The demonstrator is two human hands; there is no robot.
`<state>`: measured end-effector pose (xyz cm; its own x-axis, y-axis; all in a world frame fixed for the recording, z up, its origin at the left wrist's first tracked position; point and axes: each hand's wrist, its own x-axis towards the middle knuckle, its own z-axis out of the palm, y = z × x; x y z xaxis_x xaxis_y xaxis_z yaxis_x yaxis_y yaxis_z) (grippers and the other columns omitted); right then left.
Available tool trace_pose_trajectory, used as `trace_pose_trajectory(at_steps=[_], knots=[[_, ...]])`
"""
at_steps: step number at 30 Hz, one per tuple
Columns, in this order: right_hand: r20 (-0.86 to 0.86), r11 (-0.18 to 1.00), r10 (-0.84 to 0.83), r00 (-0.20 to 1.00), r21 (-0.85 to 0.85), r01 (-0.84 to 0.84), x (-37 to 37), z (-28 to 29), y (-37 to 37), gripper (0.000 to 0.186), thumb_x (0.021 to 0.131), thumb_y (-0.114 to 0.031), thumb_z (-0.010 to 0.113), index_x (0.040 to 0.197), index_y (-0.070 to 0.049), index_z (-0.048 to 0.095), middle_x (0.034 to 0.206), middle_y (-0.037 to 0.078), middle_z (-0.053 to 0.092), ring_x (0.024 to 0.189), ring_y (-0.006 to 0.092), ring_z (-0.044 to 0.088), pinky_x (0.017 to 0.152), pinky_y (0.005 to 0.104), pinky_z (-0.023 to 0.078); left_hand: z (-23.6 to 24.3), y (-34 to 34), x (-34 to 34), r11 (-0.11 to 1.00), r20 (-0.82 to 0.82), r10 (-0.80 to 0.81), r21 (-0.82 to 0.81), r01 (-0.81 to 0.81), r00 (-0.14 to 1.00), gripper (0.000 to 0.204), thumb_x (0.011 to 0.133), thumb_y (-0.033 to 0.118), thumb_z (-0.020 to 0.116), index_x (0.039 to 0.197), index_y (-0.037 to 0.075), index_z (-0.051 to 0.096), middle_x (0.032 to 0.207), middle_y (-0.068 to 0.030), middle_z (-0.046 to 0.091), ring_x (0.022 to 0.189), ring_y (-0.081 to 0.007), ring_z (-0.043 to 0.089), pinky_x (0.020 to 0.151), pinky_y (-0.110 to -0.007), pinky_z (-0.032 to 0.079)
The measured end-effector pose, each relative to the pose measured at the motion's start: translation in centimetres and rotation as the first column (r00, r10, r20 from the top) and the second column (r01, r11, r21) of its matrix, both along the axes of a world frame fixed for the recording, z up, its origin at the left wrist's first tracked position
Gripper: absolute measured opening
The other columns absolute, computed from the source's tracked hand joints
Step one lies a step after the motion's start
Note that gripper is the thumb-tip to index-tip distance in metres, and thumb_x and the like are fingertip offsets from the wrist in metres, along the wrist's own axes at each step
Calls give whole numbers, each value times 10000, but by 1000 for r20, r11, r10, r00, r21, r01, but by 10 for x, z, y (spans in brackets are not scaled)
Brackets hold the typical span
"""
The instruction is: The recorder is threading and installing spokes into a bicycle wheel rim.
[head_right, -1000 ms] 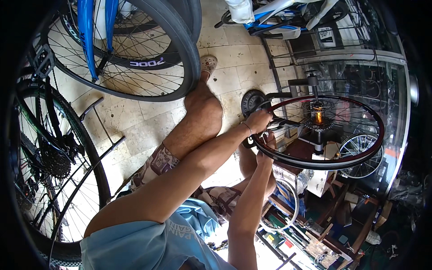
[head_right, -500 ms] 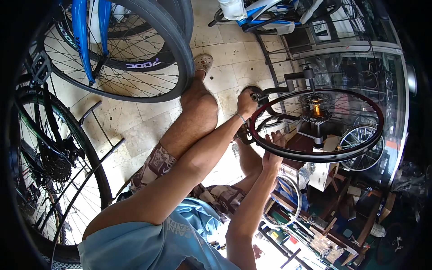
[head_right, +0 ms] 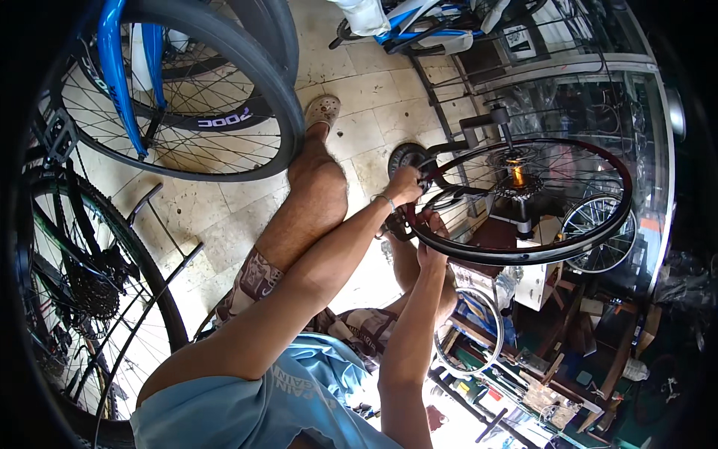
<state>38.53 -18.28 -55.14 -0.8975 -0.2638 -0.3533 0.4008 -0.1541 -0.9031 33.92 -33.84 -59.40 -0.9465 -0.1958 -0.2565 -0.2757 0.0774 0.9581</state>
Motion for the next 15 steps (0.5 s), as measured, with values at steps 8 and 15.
trace_pose_trajectory(at_steps=[8, 15], knots=[[-66, 926, -202, 977, 313, 212, 3, -17, 2, 144, 833, -128, 586, 905, -7, 558, 743, 52, 582, 665, 121, 555, 648, 216, 461, 0, 3, 11, 934, 47, -357, -5, 358, 933, 205, 618, -13, 522, 792, 9, 627, 704, -130, 612, 622, -254, 554, 565, -325, 440], [37, 889, -398, 917, 260, 376, 0, -26, 9, 136, 859, -129, 518, 906, -15, 577, 778, 64, 598, 669, 127, 571, 615, 191, 463, -7, 10, 11, 870, 7, -489, 80, 487, 872, 153, 634, 15, 541, 762, 9, 624, 660, -109, 599, 579, -219, 531, 548, -315, 432]])
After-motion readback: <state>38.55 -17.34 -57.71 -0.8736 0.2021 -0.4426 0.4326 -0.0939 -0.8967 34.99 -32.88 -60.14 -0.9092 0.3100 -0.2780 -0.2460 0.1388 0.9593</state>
